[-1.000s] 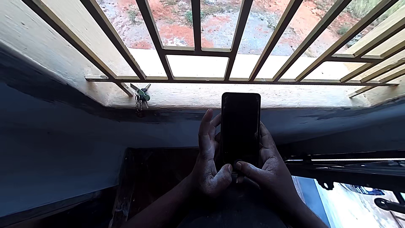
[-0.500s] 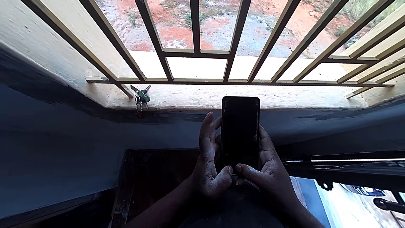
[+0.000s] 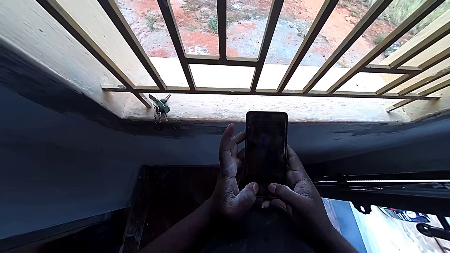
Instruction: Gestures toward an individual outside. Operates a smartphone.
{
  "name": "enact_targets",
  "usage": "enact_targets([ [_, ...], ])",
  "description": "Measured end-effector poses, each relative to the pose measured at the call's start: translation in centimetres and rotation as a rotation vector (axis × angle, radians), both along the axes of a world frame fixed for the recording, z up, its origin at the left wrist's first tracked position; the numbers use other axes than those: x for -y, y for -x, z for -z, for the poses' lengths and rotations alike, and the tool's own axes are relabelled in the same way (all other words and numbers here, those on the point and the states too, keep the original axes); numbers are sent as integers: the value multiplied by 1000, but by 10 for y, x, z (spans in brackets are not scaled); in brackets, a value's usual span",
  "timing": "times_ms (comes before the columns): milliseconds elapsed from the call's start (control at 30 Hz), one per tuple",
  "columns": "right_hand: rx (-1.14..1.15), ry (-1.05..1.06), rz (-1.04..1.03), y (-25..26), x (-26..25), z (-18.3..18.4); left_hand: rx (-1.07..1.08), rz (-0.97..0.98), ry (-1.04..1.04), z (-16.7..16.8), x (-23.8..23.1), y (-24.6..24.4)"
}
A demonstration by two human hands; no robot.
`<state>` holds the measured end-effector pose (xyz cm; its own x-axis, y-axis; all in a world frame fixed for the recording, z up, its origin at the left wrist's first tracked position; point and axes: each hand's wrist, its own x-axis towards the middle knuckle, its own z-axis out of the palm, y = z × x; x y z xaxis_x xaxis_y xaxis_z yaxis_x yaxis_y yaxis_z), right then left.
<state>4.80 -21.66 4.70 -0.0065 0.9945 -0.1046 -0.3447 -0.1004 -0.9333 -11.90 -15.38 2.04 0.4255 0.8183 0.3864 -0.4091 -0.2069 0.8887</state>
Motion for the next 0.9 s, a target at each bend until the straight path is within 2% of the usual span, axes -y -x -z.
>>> enact_targets([
  [267, 119, 85, 15, 0, -2, -5, 7, 9, 11, 0, 0, -3],
  [433, 41, 63, 20, -1, -4, -4, 0, 0, 16, 0, -1, -4],
  [633, 90, 157, 124, -1, -7, -4, -40, 28, -99, 3, 2, -5],
  [900, 31, 253, 227, -3, -7, -2, -23, 83, -79, 6, 3, -6],
])
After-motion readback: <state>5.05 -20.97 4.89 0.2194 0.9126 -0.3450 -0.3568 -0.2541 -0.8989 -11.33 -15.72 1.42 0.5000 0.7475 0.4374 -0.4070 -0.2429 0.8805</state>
